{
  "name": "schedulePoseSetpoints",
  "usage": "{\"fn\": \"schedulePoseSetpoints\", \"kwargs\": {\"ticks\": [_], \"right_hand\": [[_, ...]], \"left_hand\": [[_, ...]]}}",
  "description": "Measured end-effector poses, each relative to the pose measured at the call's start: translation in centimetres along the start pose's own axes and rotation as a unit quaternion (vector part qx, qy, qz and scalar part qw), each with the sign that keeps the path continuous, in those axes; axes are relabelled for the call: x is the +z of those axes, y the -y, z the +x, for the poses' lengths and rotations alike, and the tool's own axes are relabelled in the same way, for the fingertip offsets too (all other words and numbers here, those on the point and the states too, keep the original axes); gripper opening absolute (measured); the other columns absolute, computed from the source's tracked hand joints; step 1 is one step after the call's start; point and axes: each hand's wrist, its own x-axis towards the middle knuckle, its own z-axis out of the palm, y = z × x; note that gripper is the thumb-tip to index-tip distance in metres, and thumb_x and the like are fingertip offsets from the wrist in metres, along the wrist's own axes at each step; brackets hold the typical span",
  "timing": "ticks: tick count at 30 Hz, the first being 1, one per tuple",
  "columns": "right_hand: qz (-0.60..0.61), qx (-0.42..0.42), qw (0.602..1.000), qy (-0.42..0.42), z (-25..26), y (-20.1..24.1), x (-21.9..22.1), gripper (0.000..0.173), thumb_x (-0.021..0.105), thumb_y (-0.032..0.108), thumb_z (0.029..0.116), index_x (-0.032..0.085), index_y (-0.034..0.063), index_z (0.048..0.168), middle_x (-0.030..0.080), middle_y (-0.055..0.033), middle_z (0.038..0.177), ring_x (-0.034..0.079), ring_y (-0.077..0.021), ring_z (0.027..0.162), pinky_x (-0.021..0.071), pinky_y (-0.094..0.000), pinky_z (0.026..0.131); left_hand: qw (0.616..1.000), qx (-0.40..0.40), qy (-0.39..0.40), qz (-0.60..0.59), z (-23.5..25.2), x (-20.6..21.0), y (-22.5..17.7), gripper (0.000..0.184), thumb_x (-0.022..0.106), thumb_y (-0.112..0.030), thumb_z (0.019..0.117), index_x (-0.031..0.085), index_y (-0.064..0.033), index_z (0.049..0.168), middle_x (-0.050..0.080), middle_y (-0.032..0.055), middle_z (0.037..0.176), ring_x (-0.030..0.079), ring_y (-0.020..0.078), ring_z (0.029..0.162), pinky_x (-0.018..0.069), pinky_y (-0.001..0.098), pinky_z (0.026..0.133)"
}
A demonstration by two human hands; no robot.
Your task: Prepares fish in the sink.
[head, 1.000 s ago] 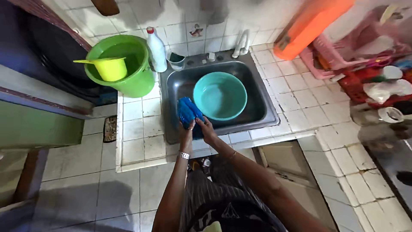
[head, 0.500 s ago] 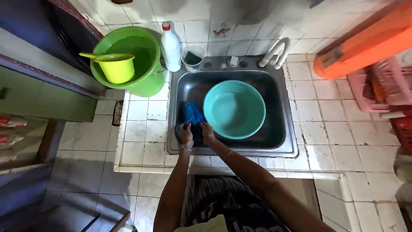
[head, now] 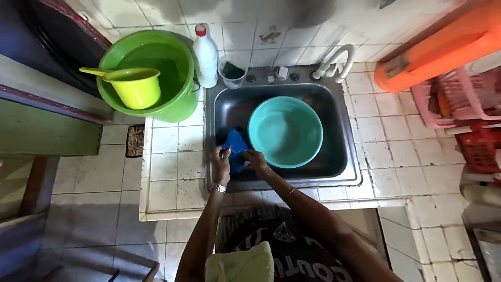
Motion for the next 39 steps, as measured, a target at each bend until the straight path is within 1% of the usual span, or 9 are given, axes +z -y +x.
{"fn": "schedulePoseSetpoints", "kwargs": {"ticks": [8,15,19,21,23,25,30,35,39], "right_hand": [[0.047,-0.071,0.996,0.005,-1.7,0.6,-3.2,0.024,0.063,0.014,0.1014,0.065,-0.0069,0.111,0.071,-0.0152,0.101,0.07,-0.019,0.091,0.0583,-0.0356,0.082],[0.056,-0.09,0.994,0.034,-2.6,-0.1,-5.1,0.024,0.061,0.01,0.1018,0.063,-0.0063,0.12,0.071,-0.016,0.104,0.072,-0.0201,0.089,0.0604,-0.0356,0.078],[-0.034,-0.104,0.991,0.079,-2.9,-0.7,-5.5,0.029,0.063,0.012,0.1004,0.063,-0.0064,0.123,0.07,-0.0183,0.114,0.071,-0.0216,0.097,0.0589,-0.0364,0.087],[-0.093,-0.138,0.98,0.106,-3.3,-1.4,-4.5,0.046,0.073,0.016,0.094,0.059,-0.005,0.133,0.064,-0.0228,0.13,0.067,-0.0284,0.113,0.0551,-0.0414,0.098],[-0.152,-0.159,0.967,0.13,-3.1,-1.6,-3.4,0.074,0.081,0.027,0.0885,0.047,0.0003,0.149,0.051,-0.0269,0.146,0.058,-0.0367,0.127,0.0495,-0.0478,0.107],[-0.221,-0.15,0.956,0.121,-3.1,-1.0,-2.4,0.079,0.078,0.039,0.0905,0.043,0.0052,0.153,0.046,-0.0258,0.151,0.054,-0.0395,0.132,0.0471,-0.0525,0.108],[-0.326,-0.09,0.936,0.098,-3.2,1.9,-3.4,0.045,0.052,0.033,0.1075,0.06,0.0005,0.138,0.06,-0.0237,0.139,0.059,-0.0399,0.127,0.0443,-0.0568,0.108],[-0.324,-0.078,0.937,0.102,-3.3,4.7,-5.2,0.044,0.053,0.035,0.1073,0.062,-0.0017,0.131,0.065,-0.0258,0.127,0.061,-0.0411,0.123,0.0457,-0.0586,0.104],[-0.297,-0.124,0.941,0.103,-2.8,6.5,-4.8,0.033,0.057,0.024,0.1059,0.066,-0.0045,0.121,0.067,-0.0279,0.119,0.063,-0.0439,0.116,0.0474,-0.0616,0.1]], "left_hand": [[0.998,0.05,0.025,-0.025,-1.0,-0.5,-4.6,0.016,0.062,-0.006,0.0989,0.06,0.0007,0.114,0.064,0.0052,0.099,0.06,0.0088,0.091,0.0518,0.0296,0.083],[0.997,0.062,-0.006,-0.047,-1.4,0.5,-5.5,0.016,0.064,-0.006,0.0982,0.061,-0.0025,0.113,0.063,0.0027,0.099,0.061,0.0086,0.092,0.0529,0.0308,0.086],[0.994,-0.01,-0.077,-0.073,-1.6,2.0,-6.1,0.023,0.063,-0.012,0.1001,0.058,-0.0046,0.121,0.061,0.008,0.106,0.06,0.0158,0.096,0.0524,0.0379,0.086],[0.99,-0.046,-0.096,-0.095,-2.8,2.8,-6.2,0.024,0.061,-0.014,0.1016,0.057,-0.0042,0.124,0.063,0.0107,0.11,0.062,0.0184,0.099,0.0536,0.0403,0.087],[0.983,-0.068,-0.113,-0.131,-3.5,3.5,-6.5,0.027,0.059,-0.013,0.1027,0.055,-0.0029,0.127,0.062,0.0131,0.113,0.062,0.0201,0.1,0.0539,0.0409,0.088],[0.975,-0.088,-0.119,-0.168,-4.3,4.4,-6.6,0.029,0.057,-0.011,0.1032,0.053,-0.0037,0.13,0.062,0.0134,0.116,0.062,0.0204,0.101,0.0541,0.0403,0.086],[0.964,-0.12,-0.083,-0.224,-4.7,5.9,-6.2,0.03,0.055,-0.012,0.1045,0.05,-0.006,0.134,0.062,0.0121,0.117,0.064,0.0212,0.101,0.0556,0.04,0.086],[0.994,-0.02,0.008,-0.11,-2.0,3.1,-6.7,0.02,0.054,-0.019,0.1061,0.055,-0.0085,0.124,0.062,0.0012,0.108,0.063,0.0103,0.094,0.0556,0.0337,0.085],[0.997,0.047,0.008,0.067,-0.6,-0.4,-4.8,0.038,0.047,-0.011,0.1079,0.051,-0.0015,0.145,0.061,0.0172,0.135,0.065,0.022,0.115,0.0538,0.0417,0.099]]}}
